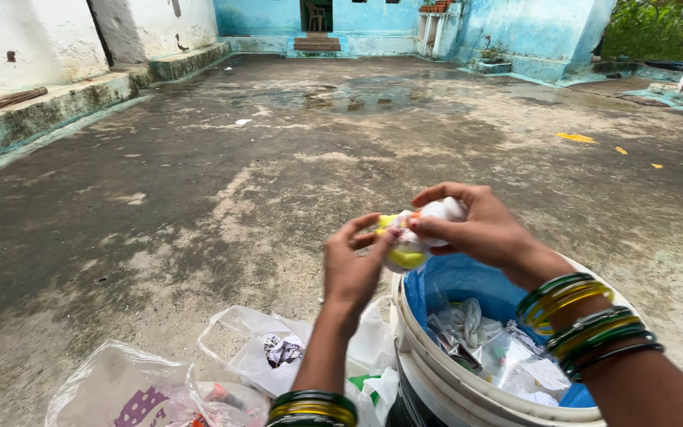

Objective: The person sorts items of trash into a blue-lined bucket, handling plastic bags, food wrappers, scraps of paper, and a plastic bottle by hand.

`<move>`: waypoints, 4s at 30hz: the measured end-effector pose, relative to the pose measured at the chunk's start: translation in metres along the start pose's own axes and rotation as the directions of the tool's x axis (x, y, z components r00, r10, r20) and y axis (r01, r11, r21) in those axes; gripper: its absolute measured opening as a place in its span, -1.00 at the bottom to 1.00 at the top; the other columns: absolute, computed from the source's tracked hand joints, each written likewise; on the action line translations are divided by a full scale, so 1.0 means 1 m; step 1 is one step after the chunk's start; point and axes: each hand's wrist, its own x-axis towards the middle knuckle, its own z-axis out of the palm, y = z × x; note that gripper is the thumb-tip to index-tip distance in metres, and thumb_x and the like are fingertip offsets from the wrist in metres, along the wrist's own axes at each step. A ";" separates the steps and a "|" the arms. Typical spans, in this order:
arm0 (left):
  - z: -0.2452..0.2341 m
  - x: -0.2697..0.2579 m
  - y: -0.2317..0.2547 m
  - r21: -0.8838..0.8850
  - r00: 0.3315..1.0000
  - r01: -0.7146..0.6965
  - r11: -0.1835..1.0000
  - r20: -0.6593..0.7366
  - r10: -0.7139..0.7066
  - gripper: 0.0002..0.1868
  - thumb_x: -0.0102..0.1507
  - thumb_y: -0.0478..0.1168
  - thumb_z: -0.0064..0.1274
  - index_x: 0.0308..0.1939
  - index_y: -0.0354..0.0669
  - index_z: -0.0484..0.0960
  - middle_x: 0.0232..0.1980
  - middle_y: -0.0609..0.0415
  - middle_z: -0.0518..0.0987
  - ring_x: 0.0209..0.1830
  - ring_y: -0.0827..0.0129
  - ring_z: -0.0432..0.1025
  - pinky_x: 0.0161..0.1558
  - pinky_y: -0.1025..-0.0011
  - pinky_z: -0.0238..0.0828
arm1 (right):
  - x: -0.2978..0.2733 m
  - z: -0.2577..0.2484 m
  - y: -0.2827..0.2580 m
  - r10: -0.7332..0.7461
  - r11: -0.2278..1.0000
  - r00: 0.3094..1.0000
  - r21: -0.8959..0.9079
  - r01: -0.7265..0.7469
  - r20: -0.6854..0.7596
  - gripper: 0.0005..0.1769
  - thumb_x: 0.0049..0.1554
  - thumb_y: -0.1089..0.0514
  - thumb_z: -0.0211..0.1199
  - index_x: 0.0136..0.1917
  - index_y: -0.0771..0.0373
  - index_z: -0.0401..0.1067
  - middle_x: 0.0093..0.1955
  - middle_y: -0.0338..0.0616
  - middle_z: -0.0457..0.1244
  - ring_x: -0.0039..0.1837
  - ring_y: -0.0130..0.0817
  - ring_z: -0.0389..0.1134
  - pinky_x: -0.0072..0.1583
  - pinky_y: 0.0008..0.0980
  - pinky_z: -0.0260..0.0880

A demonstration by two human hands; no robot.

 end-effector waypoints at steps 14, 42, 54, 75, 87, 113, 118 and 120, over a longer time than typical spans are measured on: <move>-0.074 -0.049 -0.090 0.797 0.884 0.363 0.483 -0.131 -0.449 -0.72 0.19 -0.01 0.28 -0.04 0.15 0.70 0.18 0.01 0.56 0.24 0.10 0.47 0.26 0.19 0.41 | 0.007 0.097 0.021 -0.203 0.830 0.897 -0.417 0.371 0.394 -0.53 -0.07 -0.10 0.54 0.05 0.14 0.59 0.05 -0.03 0.42 0.11 -0.21 0.46 0.12 -0.23 0.46; -0.083 -0.042 -0.110 0.967 0.860 0.051 0.250 0.085 -0.503 -0.50 0.27 -0.02 0.15 0.24 -0.13 0.53 0.31 -0.08 0.52 0.34 0.10 0.41 0.33 0.18 0.35 | -0.006 0.196 0.143 0.208 0.762 0.908 -0.643 0.082 0.363 -0.45 0.03 -0.09 0.41 0.23 0.14 0.46 0.18 0.11 0.36 0.28 -0.04 0.40 0.30 -0.15 0.41; -0.077 -0.038 -0.105 0.949 0.860 0.059 0.310 0.109 -0.498 -0.44 0.22 0.05 0.22 0.22 -0.11 0.52 0.34 0.00 0.48 0.40 0.13 0.37 0.33 0.18 0.35 | -0.003 0.205 0.167 0.217 0.823 0.713 -0.518 0.234 0.666 -0.38 0.07 0.02 0.20 0.41 0.08 0.35 0.23 0.12 0.35 0.31 -0.01 0.36 0.34 -0.15 0.32; 0.036 -0.016 0.030 0.645 0.994 0.039 0.763 0.053 -0.096 -0.52 0.17 -0.16 0.10 0.19 0.22 0.65 0.15 -0.01 0.65 0.14 0.09 0.56 0.21 0.15 0.45 | 0.010 -0.004 0.075 -0.012 0.998 0.865 -0.044 0.039 0.501 -0.40 0.11 0.20 0.24 0.43 0.16 0.27 0.06 -0.20 0.42 -0.02 -0.49 0.43 -0.07 -0.47 0.51; 0.129 -0.049 0.002 0.635 0.898 -0.015 0.772 0.348 -0.269 -0.50 0.12 -0.14 0.21 0.17 0.17 0.64 0.11 -0.05 0.64 0.19 0.11 0.52 0.24 0.18 0.43 | -0.042 -0.051 0.178 0.605 0.552 0.765 -0.808 -0.204 0.220 -0.32 -0.03 -0.12 0.58 0.28 0.09 0.42 0.23 -0.12 0.36 0.34 -0.17 0.36 0.34 -0.18 0.39; 0.095 -0.012 0.000 0.359 0.996 0.078 0.930 0.021 -0.091 -0.48 0.27 0.09 0.12 0.24 -0.01 0.55 0.25 -0.11 0.54 0.29 0.06 0.42 0.29 0.16 0.32 | 0.002 -0.077 0.075 0.096 0.989 0.968 -0.086 -0.118 -0.232 -0.77 0.01 0.19 0.50 -0.05 0.27 0.60 -0.08 -0.01 0.41 -0.10 -0.25 0.48 -0.06 -0.17 0.55; 0.076 -0.016 0.031 -0.185 0.993 0.110 0.977 0.057 -0.102 -0.53 0.26 0.13 0.19 -0.27 -0.28 0.78 -0.28 -0.10 0.71 -0.33 0.34 0.57 -0.21 0.34 0.57 | -0.019 -0.068 0.015 -0.044 0.979 0.968 0.181 0.091 -0.247 -0.62 0.05 0.26 0.34 0.16 0.18 0.45 -0.02 -0.11 0.43 -0.04 -0.35 0.49 -0.06 -0.27 0.59; 0.068 -0.018 0.040 -0.217 1.000 -0.001 0.976 0.006 0.002 -0.68 0.17 -0.04 0.25 -0.25 -0.26 0.80 -0.29 -0.02 0.74 -0.34 0.43 0.60 -0.22 0.43 0.57 | -0.022 -0.059 -0.001 -0.092 0.961 0.968 0.233 0.147 -0.232 -0.61 0.08 0.28 0.32 0.21 0.24 0.46 -0.01 -0.11 0.42 -0.04 -0.35 0.47 -0.04 -0.30 0.58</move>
